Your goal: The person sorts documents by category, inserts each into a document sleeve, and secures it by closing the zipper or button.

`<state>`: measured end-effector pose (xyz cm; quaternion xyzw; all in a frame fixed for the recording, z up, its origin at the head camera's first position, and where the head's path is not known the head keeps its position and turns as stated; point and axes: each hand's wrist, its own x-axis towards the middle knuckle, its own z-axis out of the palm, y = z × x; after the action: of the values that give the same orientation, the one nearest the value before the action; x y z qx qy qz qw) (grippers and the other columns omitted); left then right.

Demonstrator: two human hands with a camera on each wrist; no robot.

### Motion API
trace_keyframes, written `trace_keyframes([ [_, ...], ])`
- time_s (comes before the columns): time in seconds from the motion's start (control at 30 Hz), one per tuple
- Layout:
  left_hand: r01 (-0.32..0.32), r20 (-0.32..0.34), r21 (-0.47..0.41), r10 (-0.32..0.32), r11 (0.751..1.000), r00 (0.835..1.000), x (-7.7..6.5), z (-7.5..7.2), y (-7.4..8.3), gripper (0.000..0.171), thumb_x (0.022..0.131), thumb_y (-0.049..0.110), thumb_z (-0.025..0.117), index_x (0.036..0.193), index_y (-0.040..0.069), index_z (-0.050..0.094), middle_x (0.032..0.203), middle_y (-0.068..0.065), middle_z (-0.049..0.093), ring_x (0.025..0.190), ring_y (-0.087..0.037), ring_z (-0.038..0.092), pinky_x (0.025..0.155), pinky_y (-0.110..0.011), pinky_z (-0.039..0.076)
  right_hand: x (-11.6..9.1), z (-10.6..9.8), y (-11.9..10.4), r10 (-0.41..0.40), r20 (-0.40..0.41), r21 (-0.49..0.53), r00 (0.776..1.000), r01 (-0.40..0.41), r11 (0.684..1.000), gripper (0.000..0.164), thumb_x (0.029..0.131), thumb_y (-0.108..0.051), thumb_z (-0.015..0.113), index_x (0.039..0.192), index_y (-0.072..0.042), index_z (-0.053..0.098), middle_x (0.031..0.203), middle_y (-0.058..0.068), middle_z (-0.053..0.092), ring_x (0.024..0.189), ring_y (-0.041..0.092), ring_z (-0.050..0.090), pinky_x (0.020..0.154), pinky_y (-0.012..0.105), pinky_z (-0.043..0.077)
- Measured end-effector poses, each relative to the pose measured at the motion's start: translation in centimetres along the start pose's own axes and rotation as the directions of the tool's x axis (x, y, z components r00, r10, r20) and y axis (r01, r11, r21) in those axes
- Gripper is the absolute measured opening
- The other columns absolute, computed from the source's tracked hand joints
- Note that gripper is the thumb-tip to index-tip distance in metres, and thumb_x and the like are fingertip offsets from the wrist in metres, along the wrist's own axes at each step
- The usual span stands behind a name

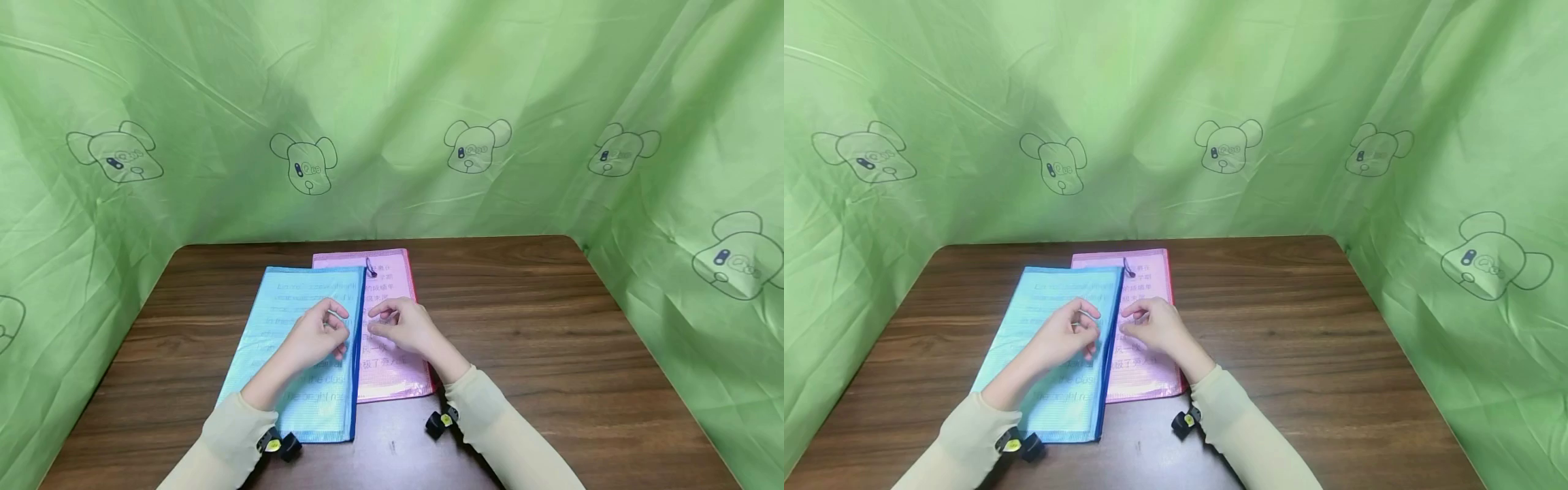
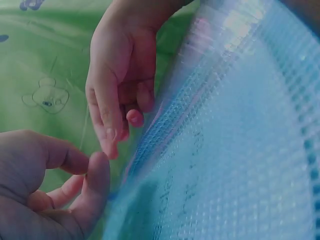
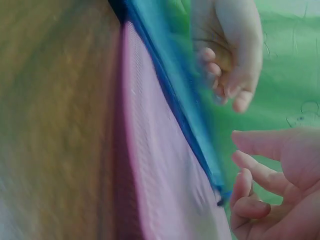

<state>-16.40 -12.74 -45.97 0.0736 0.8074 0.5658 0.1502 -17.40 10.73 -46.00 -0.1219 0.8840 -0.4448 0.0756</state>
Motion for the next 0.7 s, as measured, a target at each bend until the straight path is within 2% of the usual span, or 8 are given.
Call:
trace_keyframes([
  [0.1,0.004,-0.006,0.017,-0.004,1.000,1.000,0.2,-0.3,-0.4,0.029,0.097,0.003,0.069,0.124,0.001,0.060,0.092,-0.014,0.070,0.066,-0.028,0.073,0.063,-0.038,0.061,0.2,-0.3,0.3,0.033,-0.020,0.015,0.999,-0.033,0.999,0.024,0.094,-0.019,0.087,0.115,-0.009,0.082,0.101,0.003,0.072,0.080,0.012,0.062,0.067,0.027,0.051],
  [0.23,-0.014,-0.016,0.059,0.015,0.998,1.000,0.5,-0.7,-0.9,0.028,0.097,0.006,0.071,0.123,0.002,0.061,0.092,-0.011,0.071,0.068,-0.028,0.073,0.061,-0.036,0.058,0.5,-0.5,0.6,0.064,-0.035,0.046,0.997,-0.062,0.997,0.026,0.093,-0.018,0.087,0.117,-0.009,0.081,0.102,0.002,0.076,0.085,0.014,0.067,0.074,0.030,0.054],
  [0.47,-0.075,-0.053,0.145,0.084,0.987,0.995,1.1,-1.2,-1.8,0.029,0.097,0.011,0.074,0.123,0.004,0.063,0.099,-0.009,0.067,0.068,-0.024,0.070,0.058,-0.035,0.057,0.7,-0.6,1.2,0.033,-0.051,0.060,0.998,-0.030,0.998,0.029,0.093,-0.017,0.087,0.118,-0.007,0.079,0.104,0.001,0.078,0.089,0.014,0.070,0.083,0.034,0.057],
  [0.57,-0.112,-0.062,0.213,0.128,0.971,0.990,1.6,-1.7,-2.1,0.029,0.096,0.011,0.075,0.122,0.005,0.063,0.101,-0.008,0.067,0.071,-0.020,0.067,0.058,-0.034,0.057,0.8,-0.7,1.1,0.023,-0.042,0.053,0.999,-0.021,0.998,0.030,0.093,-0.017,0.087,0.120,-0.006,0.079,0.105,0.002,0.079,0.092,0.015,0.070,0.086,0.035,0.057],
  [0.7,-0.178,-0.066,0.307,0.208,0.935,0.976,2.6,-2.7,-1.7,0.031,0.095,0.012,0.076,0.122,0.004,0.063,0.104,-0.007,0.068,0.078,-0.020,0.066,0.065,-0.034,0.057,1.4,-1.1,0.9,0.014,-0.039,0.030,0.999,-0.013,0.999,0.030,0.094,-0.016,0.086,0.122,-0.006,0.078,0.109,0.006,0.079,0.096,0.020,0.072,0.090,0.040,0.058],
])
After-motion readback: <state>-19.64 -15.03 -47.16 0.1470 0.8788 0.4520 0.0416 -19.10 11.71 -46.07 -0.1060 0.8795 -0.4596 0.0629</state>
